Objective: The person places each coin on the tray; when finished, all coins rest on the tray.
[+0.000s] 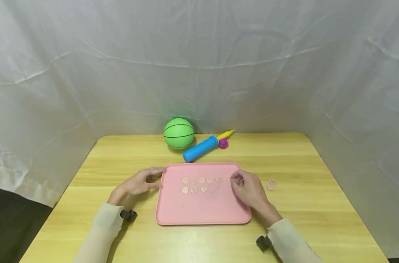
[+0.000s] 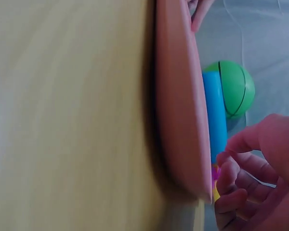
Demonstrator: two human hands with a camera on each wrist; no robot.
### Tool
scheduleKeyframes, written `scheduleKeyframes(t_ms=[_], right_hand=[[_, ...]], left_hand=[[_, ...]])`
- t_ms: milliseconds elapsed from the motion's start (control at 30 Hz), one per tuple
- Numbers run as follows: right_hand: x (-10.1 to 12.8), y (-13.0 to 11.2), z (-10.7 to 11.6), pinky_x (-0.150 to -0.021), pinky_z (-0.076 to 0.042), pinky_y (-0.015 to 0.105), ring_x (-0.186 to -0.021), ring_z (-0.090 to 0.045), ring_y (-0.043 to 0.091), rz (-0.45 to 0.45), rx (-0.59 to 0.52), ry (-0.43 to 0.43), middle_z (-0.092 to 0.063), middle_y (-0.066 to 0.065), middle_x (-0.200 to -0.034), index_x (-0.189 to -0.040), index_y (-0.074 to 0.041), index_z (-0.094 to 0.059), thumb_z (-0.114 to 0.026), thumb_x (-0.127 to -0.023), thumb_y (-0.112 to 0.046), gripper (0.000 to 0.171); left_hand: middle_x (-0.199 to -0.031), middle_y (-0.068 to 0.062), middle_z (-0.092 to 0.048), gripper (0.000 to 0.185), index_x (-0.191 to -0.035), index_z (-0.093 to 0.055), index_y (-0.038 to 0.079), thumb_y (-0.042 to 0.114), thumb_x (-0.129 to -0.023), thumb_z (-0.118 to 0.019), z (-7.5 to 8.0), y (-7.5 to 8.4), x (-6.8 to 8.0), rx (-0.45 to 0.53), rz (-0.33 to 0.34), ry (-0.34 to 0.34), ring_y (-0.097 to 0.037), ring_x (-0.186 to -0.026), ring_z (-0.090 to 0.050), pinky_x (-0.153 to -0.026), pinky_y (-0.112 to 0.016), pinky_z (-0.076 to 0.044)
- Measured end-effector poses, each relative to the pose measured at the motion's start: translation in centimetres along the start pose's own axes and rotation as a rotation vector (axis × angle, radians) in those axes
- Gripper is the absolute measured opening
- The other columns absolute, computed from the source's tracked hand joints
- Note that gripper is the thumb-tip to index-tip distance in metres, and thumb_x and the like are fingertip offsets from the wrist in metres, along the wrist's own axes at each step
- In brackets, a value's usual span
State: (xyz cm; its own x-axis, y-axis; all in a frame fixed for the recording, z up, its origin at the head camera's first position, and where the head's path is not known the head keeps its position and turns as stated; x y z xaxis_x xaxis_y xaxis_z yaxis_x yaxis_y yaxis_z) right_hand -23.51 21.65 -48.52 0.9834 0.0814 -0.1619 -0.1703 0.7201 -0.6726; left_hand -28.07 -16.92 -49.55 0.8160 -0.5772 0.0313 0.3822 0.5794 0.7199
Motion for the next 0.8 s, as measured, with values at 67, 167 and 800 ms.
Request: scheduleKeyframes(t_ms=[67, 167, 800], right_hand=[[0.1, 0.6, 0.5, -0.066, -0.052, 0.021, -0.075, -0.059, 0.012, -0.002, 0.016, 0.004, -0.073, 0.002, -0.087, -0.105, -0.009, -0.078, -0.073, -0.099, -0.009, 0.008], [0.2, 1.4, 1.2, -0.065, -0.051, 0.022, -0.074, -0.059, 0.012, -0.017, 0.041, 0.011, -0.074, 0.003, -0.090, -0.108, -0.008, -0.078, -0.073, -0.101, -0.012, 0.010], [0.1, 5.5, 6.1, -0.072, -0.053, 0.028, -0.082, -0.065, 0.017, -0.046, 0.184, 0.023, -0.073, 0.003, -0.090, -0.108, -0.006, -0.076, -0.069, -0.104, -0.016, 0.012]], left_hand=[[-0.162, -0.024, -0.057, 0.064, -0.159, -0.053, 0.000, 0.014, -0.101, -0.078, 0.1, 0.1, -0.1, -0.011, -0.006, 0.005, -0.041, -0.135, -0.063, -0.116, -0.058, -0.056], [-0.162, -0.024, -0.057, 0.064, -0.159, -0.054, 0.000, 0.016, -0.102, -0.078, 0.2, 0.2, -0.3, -0.031, -0.007, 0.005, -0.041, -0.134, -0.063, -0.116, -0.057, -0.056], [-0.163, -0.024, -0.056, 0.064, -0.158, -0.054, -0.001, 0.015, -0.102, -0.078, 0.2, 0.0, 0.1, -0.014, 0.008, -0.002, -0.041, -0.136, -0.062, -0.117, -0.060, -0.054]])
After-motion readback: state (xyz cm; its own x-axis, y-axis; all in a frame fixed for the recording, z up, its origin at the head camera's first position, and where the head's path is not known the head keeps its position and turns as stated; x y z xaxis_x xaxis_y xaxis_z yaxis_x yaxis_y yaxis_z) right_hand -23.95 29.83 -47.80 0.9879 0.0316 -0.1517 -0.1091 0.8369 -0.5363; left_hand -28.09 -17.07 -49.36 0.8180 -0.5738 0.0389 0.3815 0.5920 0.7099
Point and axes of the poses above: each hand's wrist, its own x-axis away from the middle knuckle, its own z-axis out of the back of the hand, y = z × x, the point moved 7 cm from there along -x, towards the middle knuckle
